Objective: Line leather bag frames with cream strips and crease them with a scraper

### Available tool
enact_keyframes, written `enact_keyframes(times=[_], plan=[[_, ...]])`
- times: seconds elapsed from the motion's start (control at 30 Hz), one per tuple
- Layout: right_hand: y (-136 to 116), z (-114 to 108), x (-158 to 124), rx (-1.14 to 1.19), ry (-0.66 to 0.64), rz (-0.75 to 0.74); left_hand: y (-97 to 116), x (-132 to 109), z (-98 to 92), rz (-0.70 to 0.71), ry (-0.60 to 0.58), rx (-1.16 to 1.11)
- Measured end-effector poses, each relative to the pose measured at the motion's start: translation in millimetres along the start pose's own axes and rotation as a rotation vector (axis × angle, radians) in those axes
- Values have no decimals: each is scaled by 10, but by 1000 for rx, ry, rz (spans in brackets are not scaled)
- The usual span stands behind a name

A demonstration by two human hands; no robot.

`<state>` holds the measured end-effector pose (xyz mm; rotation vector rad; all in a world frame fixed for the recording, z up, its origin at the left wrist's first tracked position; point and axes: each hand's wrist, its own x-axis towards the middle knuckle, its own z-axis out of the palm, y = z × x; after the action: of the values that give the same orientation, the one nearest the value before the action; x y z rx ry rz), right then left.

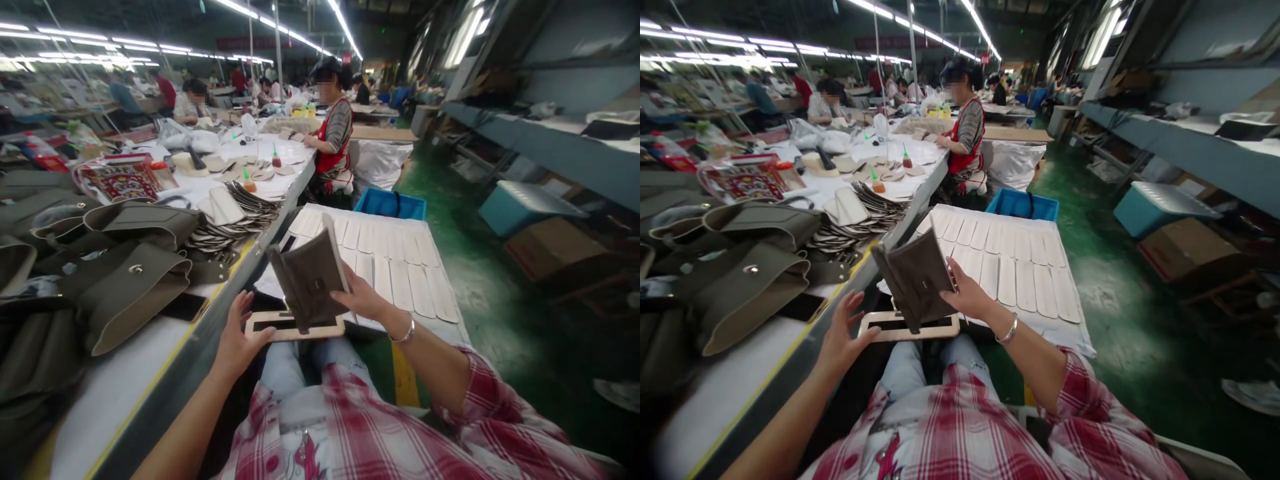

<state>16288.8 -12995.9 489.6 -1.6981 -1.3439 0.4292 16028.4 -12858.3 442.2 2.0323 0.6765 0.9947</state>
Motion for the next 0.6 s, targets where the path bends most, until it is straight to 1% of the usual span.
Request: enact_keyframes(times=[0.07,0.13,0.23,0.3,0.4,0.47,0.53,0.6], plan=[[123,98,-23,-170,-3,-33,-132,54,127,-116,-74,-206],[205,164,-22,-271,54,-86,-173,149,266,-179,-106,-381],[250,177,-1,-300,123,-156,-113,359,422,-259,-79,-601],[258,153,9,-289,122,-175,-44,507,476,-256,-119,-681],[293,119,-6,-282,72,-170,18,641,508,-210,-267,-676],[334,109,-38,-287,51,-152,5,639,519,-205,-344,-618],[376,110,-81,-322,45,-150,-42,578,529,-180,-384,-495],[406,124,-129,-394,33,-175,-102,493,526,-117,-384,-315]])
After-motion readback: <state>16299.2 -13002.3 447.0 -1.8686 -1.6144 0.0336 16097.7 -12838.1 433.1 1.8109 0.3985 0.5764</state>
